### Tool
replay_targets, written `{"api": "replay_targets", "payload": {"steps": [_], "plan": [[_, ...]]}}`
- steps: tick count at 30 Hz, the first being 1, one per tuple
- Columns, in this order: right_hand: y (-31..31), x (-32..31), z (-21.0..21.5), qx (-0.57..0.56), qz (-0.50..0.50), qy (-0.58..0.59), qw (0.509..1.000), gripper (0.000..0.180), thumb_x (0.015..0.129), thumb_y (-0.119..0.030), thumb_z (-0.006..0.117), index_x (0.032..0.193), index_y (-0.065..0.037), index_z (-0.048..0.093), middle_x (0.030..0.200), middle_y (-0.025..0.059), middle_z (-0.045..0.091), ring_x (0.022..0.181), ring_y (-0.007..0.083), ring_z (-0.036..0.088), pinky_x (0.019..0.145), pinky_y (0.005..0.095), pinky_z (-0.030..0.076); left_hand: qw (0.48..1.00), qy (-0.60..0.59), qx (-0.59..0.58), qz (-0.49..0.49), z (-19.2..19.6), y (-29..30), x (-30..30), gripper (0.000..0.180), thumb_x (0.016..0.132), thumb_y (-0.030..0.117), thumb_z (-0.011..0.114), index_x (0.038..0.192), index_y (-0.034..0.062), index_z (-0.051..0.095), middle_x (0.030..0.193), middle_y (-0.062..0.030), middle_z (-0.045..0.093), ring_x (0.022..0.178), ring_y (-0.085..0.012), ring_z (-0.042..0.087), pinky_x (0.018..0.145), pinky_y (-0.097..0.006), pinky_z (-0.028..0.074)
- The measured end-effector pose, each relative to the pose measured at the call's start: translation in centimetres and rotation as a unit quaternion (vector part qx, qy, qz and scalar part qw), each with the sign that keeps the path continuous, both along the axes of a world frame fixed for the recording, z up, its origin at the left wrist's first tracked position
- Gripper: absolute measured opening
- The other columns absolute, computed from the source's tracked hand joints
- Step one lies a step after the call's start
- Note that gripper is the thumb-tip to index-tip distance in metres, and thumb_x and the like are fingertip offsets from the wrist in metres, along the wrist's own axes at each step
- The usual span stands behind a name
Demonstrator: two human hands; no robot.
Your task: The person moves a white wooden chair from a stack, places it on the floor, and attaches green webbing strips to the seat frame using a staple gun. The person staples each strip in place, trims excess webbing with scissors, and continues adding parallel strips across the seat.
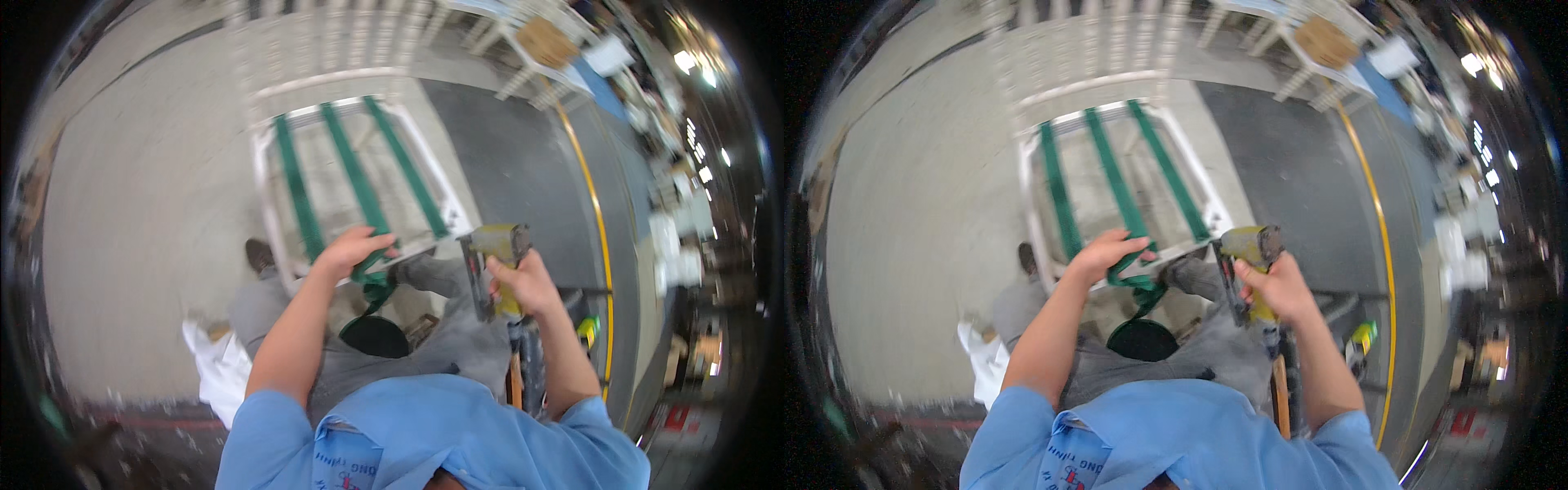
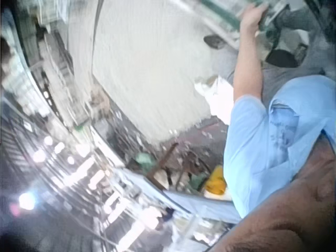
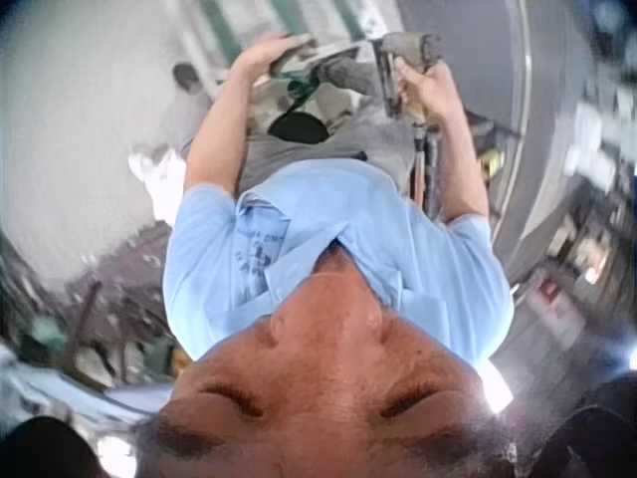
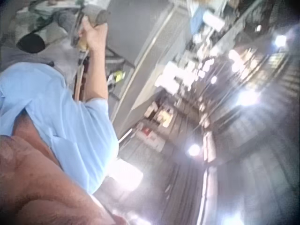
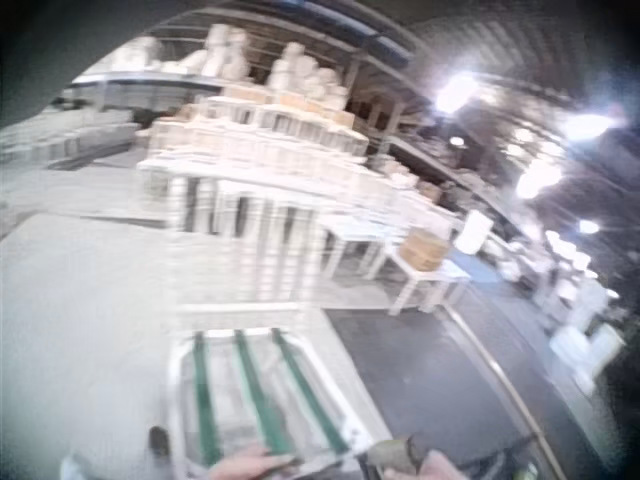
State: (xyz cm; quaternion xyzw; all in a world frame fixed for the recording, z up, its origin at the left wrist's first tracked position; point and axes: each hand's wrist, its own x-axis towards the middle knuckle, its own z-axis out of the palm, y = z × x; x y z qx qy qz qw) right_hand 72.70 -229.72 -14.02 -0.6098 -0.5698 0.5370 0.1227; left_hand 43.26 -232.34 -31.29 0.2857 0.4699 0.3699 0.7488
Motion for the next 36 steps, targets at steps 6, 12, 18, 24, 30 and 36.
{"api": "replay_targets", "payload": {"steps": [6, 12, 18, 24, 30, 36], "plan": [[-0.9, 15.0, 8.5, 0.090, -0.102, -0.116, 0.984, 0.039, 0.094, -0.035, 0.077, 0.113, -0.003, 0.066, 0.085, 0.0008, 0.063, 0.063, 0.0125, 0.060, 0.057, 0.0297, 0.050, 0.950, 0.257, 0.168, -0.056, -2.0, -1.9, 2.5, 0.036, 0.094, 0.026, 0.070, 0.118, 0.0003, 0.071, 0.099, -0.0079, 0.073, 0.089, -0.0161, 0.065, 0.081, -0.034, 0.052], [-6.9, 32.2, 2.8, 0.005, -0.288, -0.044, 0.957, 0.042, 0.094, -0.039, 0.077, 0.114, -0.004, 0.065, 0.085, 0.0043, 0.064, 0.063, 0.0147, 0.063, 0.055, 0.0321, 0.051, 0.899, 0.363, 0.231, -0.075, -1.1, -3.8, 4.9, 0.039, 0.095, 0.018, 0.067, 0.130, 0.0013, 0.066, 0.105, -0.0132, 0.074, 0.095, -0.0208, 0.068, 0.089, -0.034, 0.051], [-10.0, 38.7, -6.9, -0.111, -0.368, 0.157, 0.910, 0.051, 0.094, -0.045, 0.074, 0.121, -0.004, 0.059, 0.102, 0.0100, 0.063, 0.069, 0.0179, 0.064, 0.058, 0.0334, 0.056, 0.868, 0.420, 0.260, -0.040, -1.3, -5.8, 6.3, 0.038, 0.096, 0.014, 0.065, 0.131, 0.0010, 0.064, 0.106, -0.0156, 0.073, 0.094, -0.0219, 0.067, 0.090, -0.035, 0.050], [-11.8, 42.3, -12.0, -0.150, -0.433, 0.161, 0.874, 0.049, 0.094, -0.045, 0.074, 0.114, -0.001, 0.064, 0.096, 0.0078, 0.065, 0.071, 0.0190, 0.063, 0.060, 0.0370, 0.055, 0.871, 0.434, 0.227, -0.035, -1.7, -5.9, 7.3, 0.035, 0.097, 0.013, 0.065, 0.130, -0.0014, 0.064, 0.109, -0.0144, 0.072, 0.097, -0.0213, 0.065, 0.089, -0.034, 0.050], [-14.9, 46.5, -9.8, -0.022, -0.264, -0.352, 0.898, 0.034, 0.088, -0.031, 0.070, 0.100, 0.001, 0.074, 0.094, 0.0183, 0.075, 0.085, 0.0317, 0.073, 0.076, 0.0465, 0.057, 0.904, 0.380, 0.198, -0.001, -2.2, -6.7, 7.1, 0.035, 0.101, 0.019, 0.063, 0.128, -0.0023, 0.065, 0.115, -0.0117, 0.070, 0.103, -0.0205, 0.063, 0.093, -0.034, 0.048], [-22.3, 47.1, -12.4, 0.003, -0.192, -0.494, 0.848, 0.062, 0.069, -0.041, 0.089, 0.110, -0.003, 0.061, 0.108, 0.0240, 0.071, 0.109, 0.0406, 0.068, 0.090, 0.0483, 0.054, 0.985, 0.117, 0.048, 0.120, -2.2, -5.5, 5.5, 0.038, 0.103, 0.027, 0.064, 0.126, -0.0027, 0.066, 0.118, -0.0032, 0.068, 0.106, -0.0143, 0.060, 0.098, -0.029, 0.044]]}}
